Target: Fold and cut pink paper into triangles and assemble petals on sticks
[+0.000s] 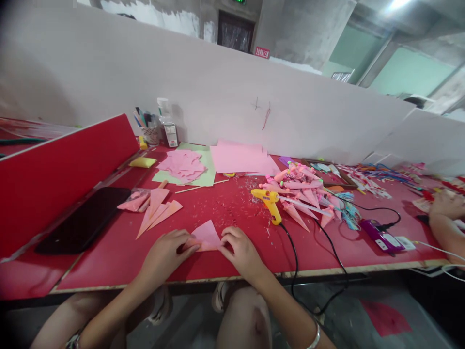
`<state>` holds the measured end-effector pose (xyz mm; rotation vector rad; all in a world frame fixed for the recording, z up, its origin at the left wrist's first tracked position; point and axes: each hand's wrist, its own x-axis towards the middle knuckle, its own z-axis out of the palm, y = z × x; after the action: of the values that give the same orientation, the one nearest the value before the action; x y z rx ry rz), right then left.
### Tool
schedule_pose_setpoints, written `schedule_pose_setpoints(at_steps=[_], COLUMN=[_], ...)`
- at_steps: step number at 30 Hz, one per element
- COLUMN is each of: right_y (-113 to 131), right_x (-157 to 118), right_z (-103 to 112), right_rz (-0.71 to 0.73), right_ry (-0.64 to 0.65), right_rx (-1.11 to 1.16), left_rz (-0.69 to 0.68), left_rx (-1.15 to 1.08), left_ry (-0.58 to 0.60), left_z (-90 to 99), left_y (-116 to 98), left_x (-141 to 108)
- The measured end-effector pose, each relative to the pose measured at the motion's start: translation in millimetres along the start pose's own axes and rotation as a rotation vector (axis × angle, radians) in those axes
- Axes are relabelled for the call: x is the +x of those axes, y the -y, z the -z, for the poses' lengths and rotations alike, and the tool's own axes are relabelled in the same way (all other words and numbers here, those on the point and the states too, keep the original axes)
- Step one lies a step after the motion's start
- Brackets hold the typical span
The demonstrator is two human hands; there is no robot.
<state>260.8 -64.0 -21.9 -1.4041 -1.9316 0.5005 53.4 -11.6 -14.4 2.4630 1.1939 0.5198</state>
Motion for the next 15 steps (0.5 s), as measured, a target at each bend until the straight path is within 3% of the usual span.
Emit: schedule_pose_setpoints(at_steps=[7, 15], right_y=[4, 15], right_x=[0, -2], right_z=[4, 8], right_rz=[-0.029, -0.030], right_ry=[-0.049, -0.016], right_rx=[-0.013, -0.001], left_rz=[0.006, -0.019], left_rx=[0.017, -0.012], left_ry=[-0.001, 0.014], left_z=[0.9, 1.6], left_y=[0, 0], left_x=[1, -1])
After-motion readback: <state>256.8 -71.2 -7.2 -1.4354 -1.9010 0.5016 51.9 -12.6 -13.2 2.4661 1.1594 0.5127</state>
